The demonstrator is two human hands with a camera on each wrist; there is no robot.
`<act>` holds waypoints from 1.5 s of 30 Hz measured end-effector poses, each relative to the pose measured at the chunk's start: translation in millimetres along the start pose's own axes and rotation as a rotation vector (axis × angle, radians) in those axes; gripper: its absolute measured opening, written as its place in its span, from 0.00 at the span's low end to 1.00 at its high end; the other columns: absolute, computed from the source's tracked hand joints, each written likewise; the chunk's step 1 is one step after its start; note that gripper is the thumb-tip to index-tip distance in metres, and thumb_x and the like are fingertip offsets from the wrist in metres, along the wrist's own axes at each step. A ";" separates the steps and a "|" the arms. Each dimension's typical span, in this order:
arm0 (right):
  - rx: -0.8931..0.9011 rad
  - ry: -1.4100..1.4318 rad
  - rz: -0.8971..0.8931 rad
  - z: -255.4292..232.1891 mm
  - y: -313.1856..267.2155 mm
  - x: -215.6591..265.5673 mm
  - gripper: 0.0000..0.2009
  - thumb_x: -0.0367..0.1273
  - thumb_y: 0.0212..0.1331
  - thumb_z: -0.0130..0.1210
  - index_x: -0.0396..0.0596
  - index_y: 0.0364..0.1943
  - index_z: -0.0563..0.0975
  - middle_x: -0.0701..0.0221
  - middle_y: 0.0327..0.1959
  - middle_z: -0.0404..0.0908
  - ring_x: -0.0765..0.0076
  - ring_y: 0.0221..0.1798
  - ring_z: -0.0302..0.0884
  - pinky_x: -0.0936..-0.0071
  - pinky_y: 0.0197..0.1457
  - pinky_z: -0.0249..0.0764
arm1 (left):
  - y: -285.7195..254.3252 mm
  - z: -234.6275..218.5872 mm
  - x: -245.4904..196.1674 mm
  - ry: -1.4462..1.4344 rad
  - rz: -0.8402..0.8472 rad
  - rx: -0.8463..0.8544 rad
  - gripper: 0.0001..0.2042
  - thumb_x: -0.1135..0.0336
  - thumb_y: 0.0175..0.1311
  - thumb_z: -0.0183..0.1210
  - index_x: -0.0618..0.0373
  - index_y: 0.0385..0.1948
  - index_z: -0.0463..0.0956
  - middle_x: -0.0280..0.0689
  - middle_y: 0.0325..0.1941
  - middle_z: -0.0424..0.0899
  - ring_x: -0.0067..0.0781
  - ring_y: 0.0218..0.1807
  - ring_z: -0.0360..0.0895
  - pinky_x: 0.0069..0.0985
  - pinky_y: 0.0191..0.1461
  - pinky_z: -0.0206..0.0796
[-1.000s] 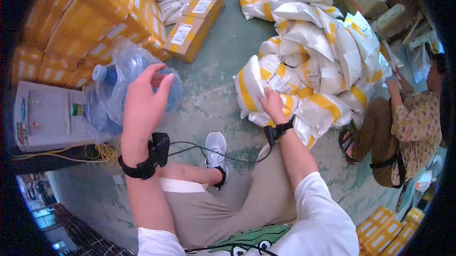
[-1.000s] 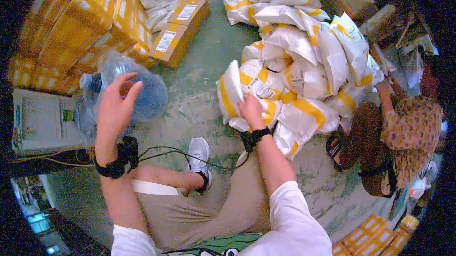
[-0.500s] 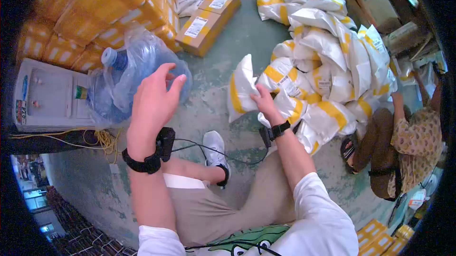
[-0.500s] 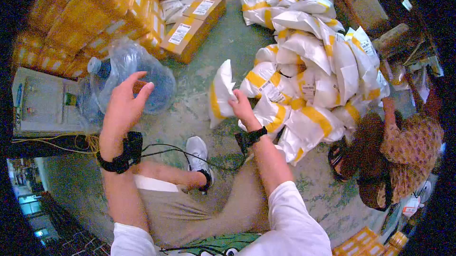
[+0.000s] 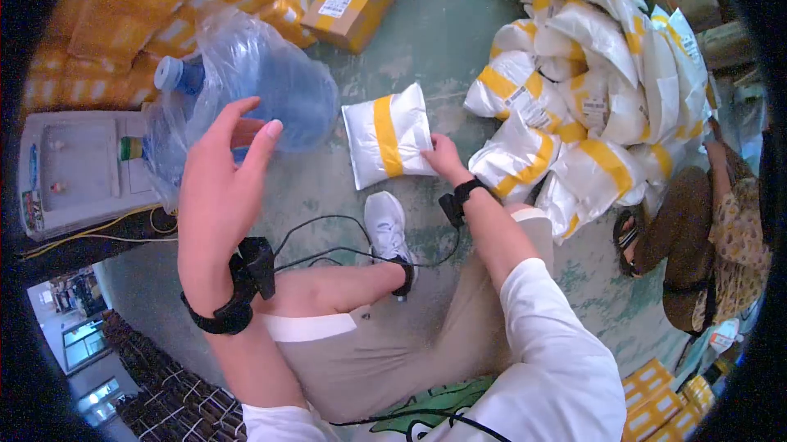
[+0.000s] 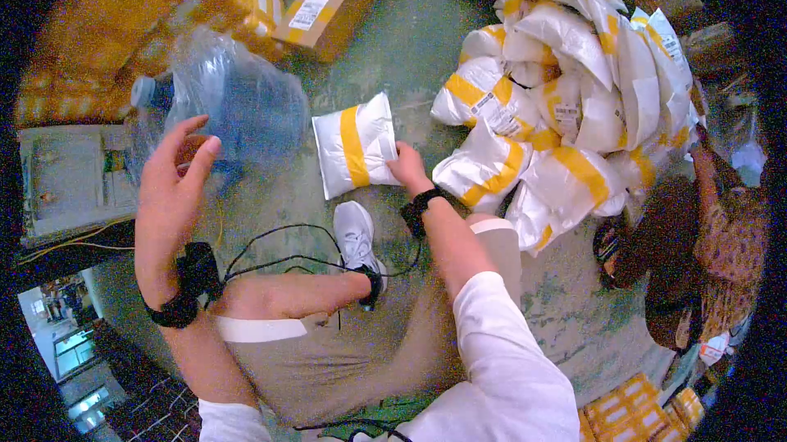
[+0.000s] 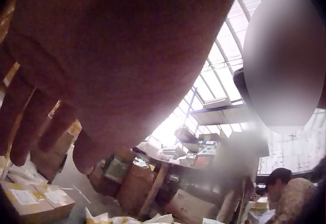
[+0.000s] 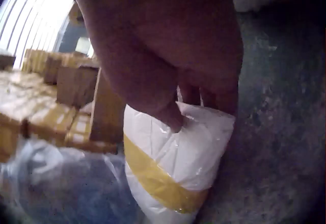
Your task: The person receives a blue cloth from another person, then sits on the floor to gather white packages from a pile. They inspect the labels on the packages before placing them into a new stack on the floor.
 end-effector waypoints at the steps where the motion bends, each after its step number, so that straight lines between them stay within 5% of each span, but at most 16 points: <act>1: -0.099 -0.085 0.025 -10.0 -8.8 19.8 0.27 0.29 0.44 0.66 0.42 0.54 0.74 0.53 0.51 0.78 0.45 0.55 0.75 0.62 0.58 0.71 | 0.2 -0.1 1.0 -0.014 0.008 -0.005 0.20 0.59 0.65 0.58 0.63 0.53 0.73 0.49 0.43 0.84 0.42 0.45 0.82 0.32 0.48 0.71; 2: -0.097 -0.088 0.028 -19.2 -17.6 39.7 0.27 0.29 0.44 0.66 0.42 0.54 0.74 0.53 0.51 0.78 0.45 0.55 0.75 0.62 0.58 0.71 | 0.6 0.3 3.1 -0.017 0.006 -0.003 0.20 0.59 0.65 0.58 0.63 0.53 0.73 0.49 0.43 0.84 0.42 0.45 0.82 0.32 0.48 0.71; 4: -0.222 -0.299 -0.199 -30.6 -30.8 72.2 0.36 0.31 0.42 0.67 0.48 0.62 0.67 0.53 0.69 0.61 0.45 0.68 0.61 0.58 0.67 0.64 | 2.3 0.3 6.2 -0.013 -0.013 -0.002 0.20 0.59 0.65 0.58 0.63 0.54 0.73 0.49 0.44 0.84 0.42 0.46 0.82 0.32 0.49 0.71; 6: -0.163 -0.445 -0.307 -13.9 -35.0 76.8 0.38 0.32 0.42 0.67 0.49 0.63 0.65 0.54 0.70 0.58 0.44 0.70 0.58 0.57 0.69 0.61 | 3.0 1.7 4.2 -0.012 0.010 -0.007 0.20 0.59 0.65 0.58 0.62 0.54 0.73 0.49 0.44 0.84 0.42 0.46 0.82 0.32 0.49 0.71; 11: -0.200 -0.972 -0.473 35.4 -41.6 20.1 0.39 0.35 0.46 0.64 0.50 0.67 0.62 0.55 0.74 0.51 0.42 0.73 0.52 0.53 0.73 0.55 | 9.1 9.2 -9.4 0.030 0.080 0.005 0.21 0.59 0.65 0.58 0.63 0.54 0.73 0.50 0.45 0.83 0.43 0.47 0.81 0.33 0.50 0.71; 14: -0.053 -0.819 -0.410 17.9 -36.4 26.8 0.38 0.39 0.47 0.64 0.47 0.66 0.62 0.52 0.69 0.59 0.39 0.70 0.55 0.53 0.71 0.57 | 13.7 14.3 -21.5 0.017 0.105 0.037 0.21 0.58 0.65 0.58 0.63 0.54 0.73 0.50 0.45 0.83 0.44 0.48 0.81 0.34 0.51 0.70; 16: 0.369 -0.411 -0.147 -20.1 -27.9 51.2 0.34 0.40 0.50 0.64 0.45 0.63 0.66 0.51 0.64 0.66 0.43 0.66 0.63 0.57 0.68 0.63 | 16.0 18.7 -32.5 0.042 0.137 0.064 0.22 0.58 0.64 0.58 0.63 0.54 0.72 0.51 0.46 0.83 0.46 0.49 0.80 0.35 0.52 0.70; 18: 0.166 -0.209 -0.231 -70.2 -23.8 57.7 0.27 0.41 0.51 0.63 0.41 0.54 0.74 0.54 0.49 0.80 0.48 0.52 0.77 0.60 0.58 0.72 | 20.7 25.3 -41.4 0.029 0.156 0.078 0.22 0.57 0.64 0.58 0.62 0.54 0.72 0.51 0.46 0.83 0.46 0.49 0.80 0.36 0.52 0.70; 20: 0.042 -0.337 -0.112 -144.7 -30.8 76.5 0.17 0.38 0.49 0.62 0.41 0.41 0.78 0.57 0.42 0.82 0.48 0.45 0.79 0.58 0.48 0.75 | 26.4 30.5 -48.7 0.020 0.172 0.080 0.22 0.57 0.64 0.58 0.62 0.55 0.73 0.51 0.46 0.82 0.47 0.49 0.80 0.36 0.52 0.70; 23: -0.278 -0.560 -0.017 -222.2 -50.5 46.3 0.20 0.35 0.42 0.67 0.41 0.39 0.76 0.54 0.38 0.79 0.45 0.44 0.77 0.56 0.49 0.74 | 32.6 37.9 -54.6 0.060 0.215 0.111 0.22 0.57 0.64 0.58 0.61 0.54 0.73 0.51 0.46 0.82 0.47 0.50 0.80 0.36 0.53 0.70; 26: -0.262 -0.412 -0.020 -234.2 -63.3 -7.5 0.26 0.36 0.37 0.71 0.41 0.42 0.74 0.54 0.43 0.78 0.47 0.48 0.75 0.55 0.51 0.72 | 32.9 46.9 -59.1 0.055 0.288 0.138 0.22 0.56 0.64 0.58 0.61 0.54 0.73 0.51 0.47 0.82 0.48 0.49 0.80 0.36 0.52 0.70; 30: -0.317 -0.584 0.190 -236.0 -59.5 -9.3 0.30 0.43 0.38 0.72 0.45 0.47 0.75 0.59 0.48 0.79 0.51 0.53 0.76 0.61 0.56 0.72 | 39.9 50.2 -61.0 0.025 0.286 0.147 0.22 0.56 0.64 0.58 0.61 0.54 0.72 0.51 0.46 0.83 0.48 0.48 0.81 0.37 0.51 0.71; 31: -0.107 -0.636 0.291 -241.3 -54.7 -4.9 0.31 0.47 0.41 0.70 0.46 0.49 0.77 0.59 0.49 0.80 0.50 0.53 0.77 0.60 0.55 0.72 | 39.9 49.5 -60.9 0.029 0.279 0.151 0.23 0.56 0.64 0.58 0.62 0.55 0.72 0.51 0.45 0.83 0.48 0.47 0.81 0.37 0.51 0.71; 34: 0.029 -0.715 0.385 -238.4 -52.7 11.7 0.28 0.50 0.45 0.66 0.49 0.49 0.79 0.59 0.49 0.81 0.49 0.52 0.78 0.58 0.53 0.74 | 40.1 47.9 -59.8 0.052 0.274 0.171 0.22 0.57 0.64 0.58 0.62 0.55 0.72 0.51 0.45 0.83 0.48 0.47 0.81 0.37 0.51 0.71; 39: 0.036 -0.572 0.076 -226.3 -50.0 3.2 0.18 0.45 0.59 0.56 0.44 0.42 0.81 0.54 0.40 0.82 0.44 0.46 0.79 0.54 0.49 0.74 | 42.0 48.9 -59.2 0.023 0.272 0.196 0.22 0.59 0.64 0.59 0.61 0.55 0.71 0.50 0.44 0.83 0.44 0.45 0.82 0.34 0.50 0.72; 45: -0.108 -0.367 -0.085 -256.4 -98.7 91.2 0.17 0.44 0.60 0.56 0.43 0.35 0.78 0.51 0.34 0.80 0.44 0.38 0.77 0.55 0.41 0.72 | 34.2 49.8 -76.3 0.034 0.284 0.254 0.25 0.58 0.62 0.62 0.61 0.58 0.69 0.49 0.47 0.83 0.42 0.48 0.81 0.33 0.52 0.72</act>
Point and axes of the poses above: each hand's wrist, its own y-axis towards the middle knuckle, its own z-axis out of the palm, x = y × z, the point moved 2 cm from there along y, towards the middle knuckle
